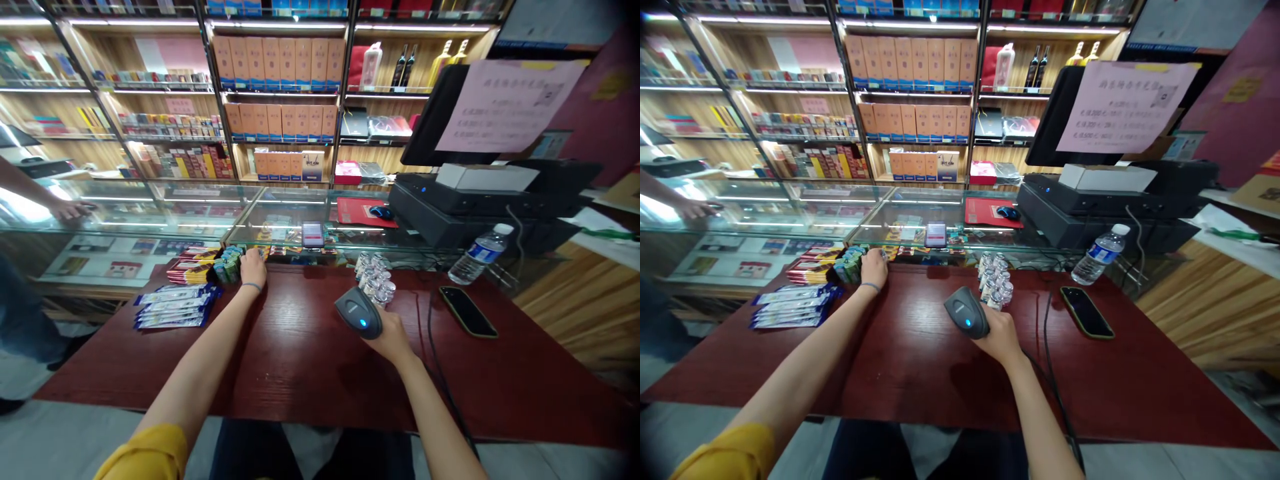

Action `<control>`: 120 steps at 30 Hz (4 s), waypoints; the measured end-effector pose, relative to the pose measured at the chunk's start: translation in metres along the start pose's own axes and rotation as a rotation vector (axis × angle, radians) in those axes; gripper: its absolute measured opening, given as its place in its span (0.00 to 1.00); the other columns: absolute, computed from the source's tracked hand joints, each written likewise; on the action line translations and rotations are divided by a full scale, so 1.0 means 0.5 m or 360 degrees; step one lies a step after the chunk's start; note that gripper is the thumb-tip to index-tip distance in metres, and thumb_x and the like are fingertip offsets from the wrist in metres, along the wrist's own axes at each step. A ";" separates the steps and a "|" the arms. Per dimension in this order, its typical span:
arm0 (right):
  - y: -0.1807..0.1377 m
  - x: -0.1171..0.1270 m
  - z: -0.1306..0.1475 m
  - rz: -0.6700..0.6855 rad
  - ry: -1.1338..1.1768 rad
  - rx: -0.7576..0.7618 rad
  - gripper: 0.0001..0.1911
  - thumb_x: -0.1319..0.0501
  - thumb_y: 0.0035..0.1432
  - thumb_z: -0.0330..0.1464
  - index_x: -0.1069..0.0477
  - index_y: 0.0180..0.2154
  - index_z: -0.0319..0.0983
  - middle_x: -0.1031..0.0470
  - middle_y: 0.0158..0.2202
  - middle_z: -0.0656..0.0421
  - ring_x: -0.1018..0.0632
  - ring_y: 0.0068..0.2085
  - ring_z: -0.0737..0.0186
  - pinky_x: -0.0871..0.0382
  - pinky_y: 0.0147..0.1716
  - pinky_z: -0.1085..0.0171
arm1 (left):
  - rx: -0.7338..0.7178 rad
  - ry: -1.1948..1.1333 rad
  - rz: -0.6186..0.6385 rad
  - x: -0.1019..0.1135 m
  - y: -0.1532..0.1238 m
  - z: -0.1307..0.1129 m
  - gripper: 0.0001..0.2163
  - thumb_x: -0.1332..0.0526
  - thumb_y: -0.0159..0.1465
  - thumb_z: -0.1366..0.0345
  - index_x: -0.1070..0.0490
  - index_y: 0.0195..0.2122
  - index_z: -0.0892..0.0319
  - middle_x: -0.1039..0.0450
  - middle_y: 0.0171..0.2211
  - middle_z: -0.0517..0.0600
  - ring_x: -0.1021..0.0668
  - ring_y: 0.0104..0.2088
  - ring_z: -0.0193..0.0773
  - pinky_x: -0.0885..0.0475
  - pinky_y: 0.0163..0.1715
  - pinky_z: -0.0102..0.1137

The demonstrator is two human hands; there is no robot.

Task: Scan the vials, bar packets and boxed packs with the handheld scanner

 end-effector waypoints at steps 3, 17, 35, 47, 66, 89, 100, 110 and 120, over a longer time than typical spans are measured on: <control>0.004 -0.006 -0.001 0.0011 0.0017 -0.0009 0.24 0.35 0.54 0.33 0.26 0.53 0.38 0.14 0.42 0.49 0.13 0.40 0.47 0.18 0.38 0.57 | 0.0036 -0.0115 -0.0012 0.004 -0.002 0.000 0.14 0.48 0.68 0.71 0.30 0.52 0.61 0.30 0.50 0.65 0.27 0.53 0.59 0.31 0.55 0.51; 0.025 -0.036 0.020 0.0097 0.0010 -0.0033 0.24 0.34 0.50 0.32 0.28 0.52 0.39 0.15 0.35 0.54 0.14 0.34 0.48 0.23 0.31 0.60 | 0.0892 -0.2584 0.0622 0.025 -0.160 -0.120 0.22 0.31 0.63 0.53 0.38 0.53 0.49 0.27 0.48 0.48 0.20 0.40 0.38 0.18 0.42 0.45; 0.002 -0.054 0.069 0.0528 0.0006 0.0071 0.22 0.35 0.49 0.29 0.27 0.48 0.42 0.14 0.40 0.56 0.14 0.38 0.52 0.26 0.34 0.64 | 0.0759 -0.2228 0.0671 0.023 -0.189 -0.113 0.25 0.27 0.58 0.52 0.25 0.55 0.53 0.24 0.51 0.55 0.20 0.46 0.45 0.18 0.33 0.35; 0.008 -0.012 0.051 0.0329 0.0020 0.0169 0.28 0.35 0.49 0.29 0.26 0.54 0.39 0.15 0.46 0.50 0.13 0.41 0.50 0.21 0.38 0.62 | 0.0538 -0.2329 0.0712 0.061 -0.174 -0.170 0.26 0.28 0.59 0.54 0.30 0.57 0.51 0.26 0.51 0.52 0.21 0.44 0.40 0.20 0.40 0.35; -0.158 0.257 -0.045 -0.0202 -0.0234 -0.0276 0.19 0.36 0.54 0.32 0.24 0.49 0.40 0.15 0.35 0.54 0.14 0.32 0.50 0.21 0.32 0.60 | -0.0768 -0.1414 0.0731 0.103 -0.185 -0.543 0.17 0.29 0.61 0.58 0.25 0.49 0.55 0.23 0.44 0.52 0.22 0.38 0.42 0.28 0.42 0.35; -0.216 0.314 -0.080 -0.0243 -0.0375 -0.0316 0.20 0.37 0.52 0.32 0.24 0.48 0.38 0.15 0.34 0.53 0.14 0.31 0.49 0.24 0.28 0.62 | -0.1212 -0.0049 0.0337 -0.042 -0.275 -0.652 0.23 0.30 0.59 0.44 0.25 0.43 0.58 0.27 0.52 0.60 0.29 0.54 0.55 0.38 0.57 0.48; -0.216 0.311 -0.082 -0.0269 -0.0400 -0.0296 0.19 0.37 0.53 0.33 0.24 0.48 0.38 0.15 0.34 0.52 0.15 0.30 0.49 0.24 0.27 0.61 | -0.1119 -0.0099 0.0287 -0.047 -0.285 -0.649 0.26 0.28 0.55 0.42 0.25 0.45 0.57 0.27 0.54 0.62 0.29 0.56 0.58 0.44 0.64 0.55; -0.210 0.306 -0.081 -0.0230 -0.0384 -0.0342 0.18 0.37 0.54 0.34 0.24 0.48 0.38 0.15 0.31 0.53 0.16 0.28 0.50 0.25 0.26 0.61 | -0.0995 -0.0095 0.0343 -0.042 -0.284 -0.638 0.21 0.29 0.58 0.46 0.25 0.44 0.55 0.27 0.57 0.59 0.30 0.58 0.56 0.49 0.66 0.56; -0.209 0.298 -0.084 -0.0274 -0.0426 -0.0331 0.22 0.36 0.54 0.36 0.24 0.51 0.37 0.15 0.32 0.52 0.15 0.28 0.49 0.23 0.28 0.60 | -0.0931 -0.0140 0.0339 -0.043 -0.287 -0.633 0.22 0.28 0.56 0.44 0.26 0.42 0.56 0.27 0.55 0.59 0.29 0.56 0.57 0.45 0.65 0.53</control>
Point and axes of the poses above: each hand's wrist, its own y-axis towards the middle knuckle, its own x-axis out of the back of the hand, z = x × y, the point moved 3 cm from there along y, towards the middle knuckle
